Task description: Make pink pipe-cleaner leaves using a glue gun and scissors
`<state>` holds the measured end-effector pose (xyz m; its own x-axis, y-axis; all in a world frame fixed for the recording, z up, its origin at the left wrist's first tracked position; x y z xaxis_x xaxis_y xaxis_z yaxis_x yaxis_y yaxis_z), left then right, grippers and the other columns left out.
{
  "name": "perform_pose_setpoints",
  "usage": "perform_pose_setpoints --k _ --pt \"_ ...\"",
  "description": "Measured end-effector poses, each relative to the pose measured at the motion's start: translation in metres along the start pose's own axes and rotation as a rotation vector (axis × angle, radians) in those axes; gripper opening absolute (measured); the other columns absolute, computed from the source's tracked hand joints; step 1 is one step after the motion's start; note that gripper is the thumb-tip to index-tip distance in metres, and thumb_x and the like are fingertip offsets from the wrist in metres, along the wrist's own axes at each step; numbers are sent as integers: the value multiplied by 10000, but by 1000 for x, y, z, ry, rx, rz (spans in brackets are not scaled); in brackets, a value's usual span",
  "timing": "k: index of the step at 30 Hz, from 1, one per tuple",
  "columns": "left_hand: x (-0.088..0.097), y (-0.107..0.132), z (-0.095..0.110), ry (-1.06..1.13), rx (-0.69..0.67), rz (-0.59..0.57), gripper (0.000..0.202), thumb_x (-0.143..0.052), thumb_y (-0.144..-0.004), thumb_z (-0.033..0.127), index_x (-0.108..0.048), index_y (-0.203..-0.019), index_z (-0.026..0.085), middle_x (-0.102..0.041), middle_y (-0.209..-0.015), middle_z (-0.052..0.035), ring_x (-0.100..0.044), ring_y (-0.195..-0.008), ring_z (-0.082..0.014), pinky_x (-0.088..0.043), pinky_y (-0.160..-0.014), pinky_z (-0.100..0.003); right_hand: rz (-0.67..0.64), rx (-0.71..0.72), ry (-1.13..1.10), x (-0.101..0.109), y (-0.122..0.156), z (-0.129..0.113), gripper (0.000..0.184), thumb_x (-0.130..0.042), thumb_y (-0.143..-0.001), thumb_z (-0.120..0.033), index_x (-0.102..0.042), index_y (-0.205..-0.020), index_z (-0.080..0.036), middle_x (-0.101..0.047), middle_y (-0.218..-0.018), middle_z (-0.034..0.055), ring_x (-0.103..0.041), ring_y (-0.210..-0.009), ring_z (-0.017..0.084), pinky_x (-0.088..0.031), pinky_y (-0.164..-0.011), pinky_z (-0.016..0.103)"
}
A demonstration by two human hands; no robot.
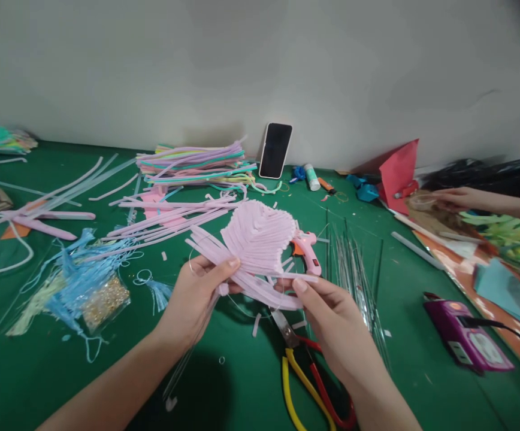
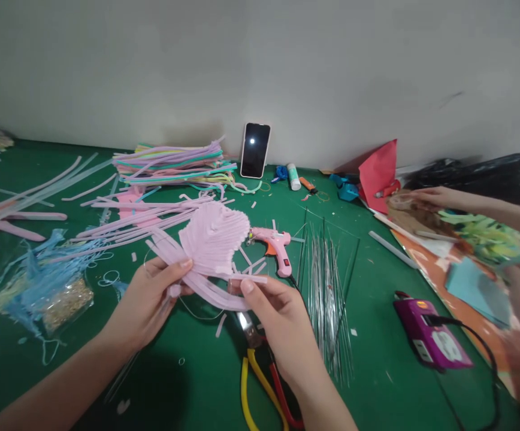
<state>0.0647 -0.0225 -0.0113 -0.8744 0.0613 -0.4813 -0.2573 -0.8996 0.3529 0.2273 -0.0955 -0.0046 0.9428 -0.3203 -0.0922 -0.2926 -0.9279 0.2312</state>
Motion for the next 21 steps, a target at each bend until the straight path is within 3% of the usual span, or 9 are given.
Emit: perform_pose_setpoints --k 6,10,21 --pt "1 0 2 -62 -72 16 133 -783 -684 235 -726 -735 126 -712 -690 -22 -619 -581 -97 -526 -538 -166 21 35 -6 -3 -2 -2 193 -685 -782 -401 -760 -816 -226 -759 -853 50 -688 -844 201 -535 -792 324" --pt "2 1 3 -105 -125 46 136 -793 -670 230 -730 -734 129 -718 -683 -26 -638 -592 -116 -538 -549 -184 60 110 159 -5 0 -10 188 -671 -788 -384 -750 -840 -222 -755 -878 50 -681 -810 201 -539 -732 316" --pt "0 8 2 -208 -199 145 181 -817 -619 269 -729 -707 137 -723 -662 -31 -649 -586 -152 -538 -559 -225 400 469 711 -24 11 -20 122 -638 -787 -296 -691 -850 -206 -720 -809 35 -659 -716 193 -516 -670 304"
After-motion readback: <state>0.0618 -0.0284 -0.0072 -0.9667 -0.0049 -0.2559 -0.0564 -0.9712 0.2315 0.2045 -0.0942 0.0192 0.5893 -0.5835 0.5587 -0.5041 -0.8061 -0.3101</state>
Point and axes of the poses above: each hand's wrist, its own y-axis away from the middle knuckle, its own x-axis out of the back of the hand, z = x × y, the point moved 3 cm from there along -y, towards the middle knuckle
